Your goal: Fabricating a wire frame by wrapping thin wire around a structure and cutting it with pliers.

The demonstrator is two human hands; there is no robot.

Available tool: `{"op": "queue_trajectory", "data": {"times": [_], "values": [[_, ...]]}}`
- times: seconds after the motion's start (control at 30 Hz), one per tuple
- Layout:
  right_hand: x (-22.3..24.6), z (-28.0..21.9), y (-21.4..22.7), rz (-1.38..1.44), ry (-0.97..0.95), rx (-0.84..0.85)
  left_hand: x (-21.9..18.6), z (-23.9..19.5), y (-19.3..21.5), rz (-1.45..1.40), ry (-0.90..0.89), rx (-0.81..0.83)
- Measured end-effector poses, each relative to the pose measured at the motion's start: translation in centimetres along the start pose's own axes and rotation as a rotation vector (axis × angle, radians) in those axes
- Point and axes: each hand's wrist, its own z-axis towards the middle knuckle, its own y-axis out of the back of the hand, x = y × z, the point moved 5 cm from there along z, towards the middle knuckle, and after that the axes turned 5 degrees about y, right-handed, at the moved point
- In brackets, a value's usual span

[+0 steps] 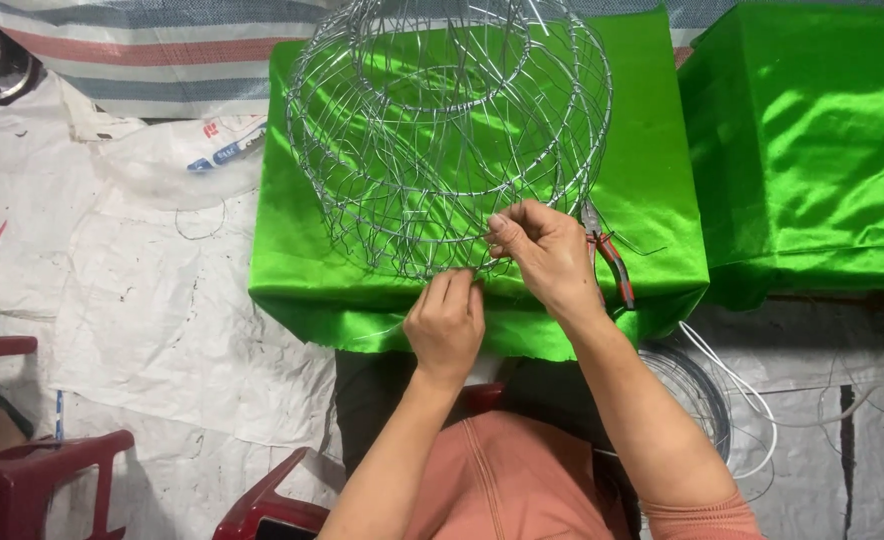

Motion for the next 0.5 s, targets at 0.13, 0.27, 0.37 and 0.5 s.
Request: {"op": "queue_trajectory", "data": {"times": [0.13,0.27,0.37,0.5], "values": [[-1.0,0.2,-0.3,0.088,-0.037,0.008,-0.8,0.6,1.1,-0.008,0.024,0.05],[-1.1,0.2,-0.5,0.078,-0.077,0.038,-2.1,1.5,2.5,0.032,-0.008,-0.048],[-0.7,0.1,-0.6,0.03,-0.077,0.04,-3.1,2.9,2.5,-0.017,0.042,0.014],[3.2,-1.2,0.9,-0.503,0.084,0.019,-2.3,3.6,0.4,-0.014,0.077,0.027]]}}
